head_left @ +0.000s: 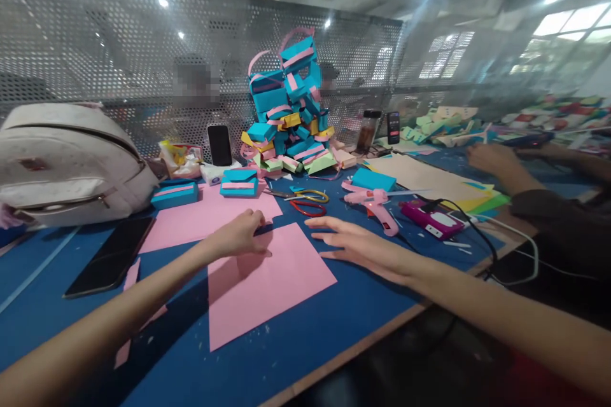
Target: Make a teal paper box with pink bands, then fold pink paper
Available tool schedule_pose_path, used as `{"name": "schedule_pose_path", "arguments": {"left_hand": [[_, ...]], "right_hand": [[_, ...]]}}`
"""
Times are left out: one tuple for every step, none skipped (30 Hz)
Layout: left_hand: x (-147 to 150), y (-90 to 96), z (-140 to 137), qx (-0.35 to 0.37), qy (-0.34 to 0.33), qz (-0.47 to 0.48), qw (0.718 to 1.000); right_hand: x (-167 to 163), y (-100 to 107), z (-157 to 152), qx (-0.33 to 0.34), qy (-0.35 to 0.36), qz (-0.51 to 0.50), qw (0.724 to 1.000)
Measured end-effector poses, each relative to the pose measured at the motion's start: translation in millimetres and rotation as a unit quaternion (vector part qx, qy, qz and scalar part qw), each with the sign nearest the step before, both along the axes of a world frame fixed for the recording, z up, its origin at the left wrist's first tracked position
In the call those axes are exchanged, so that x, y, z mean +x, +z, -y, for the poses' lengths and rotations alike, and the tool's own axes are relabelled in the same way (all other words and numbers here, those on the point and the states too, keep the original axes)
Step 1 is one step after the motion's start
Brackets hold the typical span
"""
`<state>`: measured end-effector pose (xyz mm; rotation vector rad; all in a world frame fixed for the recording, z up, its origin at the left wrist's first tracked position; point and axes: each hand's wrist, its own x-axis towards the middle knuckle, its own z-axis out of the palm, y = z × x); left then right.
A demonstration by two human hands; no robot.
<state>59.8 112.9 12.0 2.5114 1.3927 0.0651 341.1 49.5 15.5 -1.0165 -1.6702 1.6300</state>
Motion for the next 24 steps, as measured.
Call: {"name": "schedule_pose_path", "arguments": {"left_hand": [[-1,3.5,-4,-0.018,0.011,-0.013,1.0],[-1,6.6,-8,-0.037,0.019,-0.023,0.999],[-1,9.3,-10,-0.054,0.025,-0.031,0.998],[-2,11.5,-11,-0.07,0.03,-0.036,0.996],[-2,13.1,-12,-0.086,0.033,-0.039,0.995],[-3,14.2,-12,-0.102,0.034,-0.039,0.993],[-4,14.9,-12,-0.12,0.032,-0.036,0.992],[-6,15.3,-12,-0.138,0.028,-0.03,0.99],[-8,15.7,-12,-0.155,0.023,-0.021,0.987],[-11,16.1,-12,-0.169,0.019,-0.008,0.985],[-14,16.8,-11,-0.18,0.017,0.007,0.984],[-17,18.0,-11,-0.185,0.017,0.026,0.982],[-21,19.6,-10,-0.188,0.021,0.046,0.981],[-24,21.7,-8,-0.187,0.026,0.068,0.98],[-27,24.1,-6,-0.184,0.035,0.091,0.978],[-30,26.6,-3,-0.179,0.047,0.115,0.976],[-32,28.9,0,-0.172,0.062,0.141,0.973],[-34,30.5,5,-0.163,0.08,0.168,0.969],[-35,31.3,9,-0.153,0.098,0.196,0.964],[-36,30.9,15,-0.143,0.117,0.225,0.957],[-36,29.2,21,-0.135,0.135,0.254,0.948],[-36,26.2,27,-0.128,0.15,0.281,0.939],[-35,22.2,33,-0.124,0.163,0.307,0.929],[-34,17.5,40,-0.121,0.174,0.33,0.92]], "right_hand": [[-3,-1,-4,-0.035,-0.018,-0.036,0.999],[-5,-2,-7,-0.061,-0.035,-0.058,0.996],[-7,-3,-11,-0.08,-0.049,-0.07,0.993],[-9,-4,-14,-0.092,-0.06,-0.074,0.991],[-11,-5,-18,-0.097,-0.063,-0.075,0.99],[-12,-6,-21,-0.098,-0.06,-0.073,0.991],[-14,-7,-24,-0.096,-0.054,-0.07,0.991],[-16,-8,-26,-0.095,-0.047,-0.067,0.992],[-19,-9,-29,-0.092,-0.038,-0.062,0.993],[-22,-10,-31,-0.086,-0.029,-0.058,0.994],[-25,-11,-34,-0.076,-0.023,-0.053,0.995],[-28,-11,-38,-0.06,-0.02,-0.05,0.997],[-31,-11,-42,-0.039,-0.02,-0.048,0.998],[-34,-10,-47,-0.013,-0.025,-0.049,0.998],[-36,-9,-52,0.016,-0.036,-0.051,0.998],[-38,-7,-58,0.045,-0.051,-0.054,0.996],[-39,-6,-64,0.072,-0.069,-0.059,0.993],[-40,-5,-69,0.096,-0.089,-0.065,0.989],[-40,-4,-73,0.115,-0.108,-0.071,0.985],[-40,-3,-77,0.13,-0.123,-0.079,0.981],[-41,-3,-79,0.14,-0.134,-0.087,0.977],[-42,-3,-80,0.145,-0.137,-0.093,0.975],[-43,-3,-80,0.145,-0.136,-0.098,0.975],[-45,-4,-79,0.142,-0.13,-0.1,0.976]]}}
